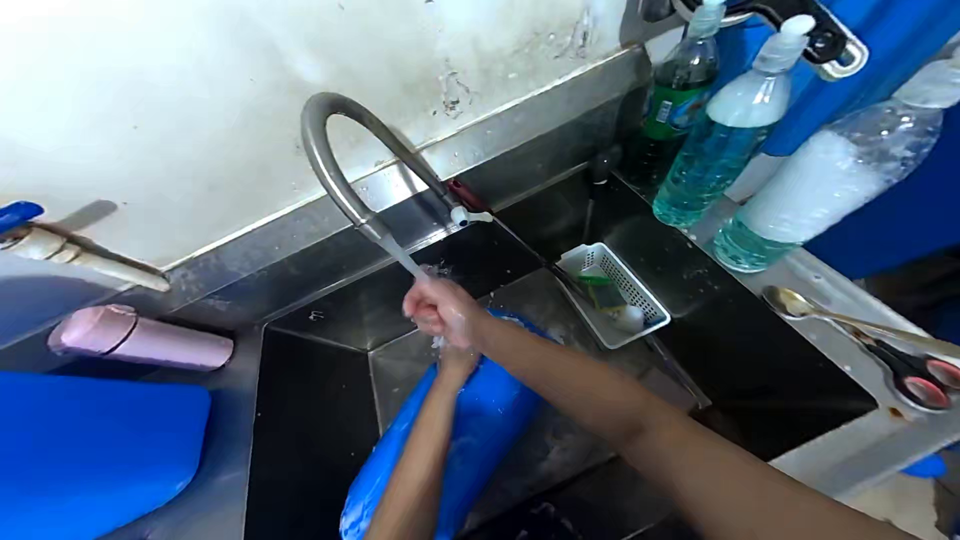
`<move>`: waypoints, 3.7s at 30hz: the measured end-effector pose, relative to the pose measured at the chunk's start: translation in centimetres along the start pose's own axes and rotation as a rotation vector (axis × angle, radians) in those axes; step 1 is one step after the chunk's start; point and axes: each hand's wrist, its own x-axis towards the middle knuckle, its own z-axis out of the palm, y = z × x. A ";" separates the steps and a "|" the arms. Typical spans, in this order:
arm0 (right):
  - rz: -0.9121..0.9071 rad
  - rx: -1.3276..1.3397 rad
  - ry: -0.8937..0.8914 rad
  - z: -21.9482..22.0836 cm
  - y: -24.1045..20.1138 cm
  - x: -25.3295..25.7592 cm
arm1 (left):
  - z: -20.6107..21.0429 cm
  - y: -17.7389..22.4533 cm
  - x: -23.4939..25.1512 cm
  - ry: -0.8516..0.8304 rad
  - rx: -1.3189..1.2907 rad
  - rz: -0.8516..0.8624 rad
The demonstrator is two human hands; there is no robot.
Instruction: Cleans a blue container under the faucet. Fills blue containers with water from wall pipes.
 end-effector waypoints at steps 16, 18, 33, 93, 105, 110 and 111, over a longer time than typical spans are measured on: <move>0.513 -0.318 0.511 -26.7 6.6 -11.6 | -4.1 6.2 0.4 -0.241 0.276 0.394; 0.485 -0.340 0.611 -26.8 6.2 -11.9 | -3.1 7.4 2.1 -0.162 0.243 0.208; 0.509 -0.577 0.672 -26.5 5.5 -9.9 | -3.4 5.4 0.3 -0.041 0.151 0.390; 0.618 -0.674 0.591 -24.7 5.1 -8.7 | -6.5 5.0 -1.0 -0.203 -0.240 -0.064; 0.203 -1.058 -0.140 -11.8 4.0 -0.8 | 3.3 -1.1 3.2 0.204 0.223 0.201; 0.378 -1.542 -0.178 -7.7 7.3 -2.6 | -6.4 -16.5 -9.0 0.477 0.193 -0.285; 0.386 -1.527 -0.155 -7.5 7.3 -2.4 | -7.0 -18.0 -11.8 0.508 -0.078 -0.441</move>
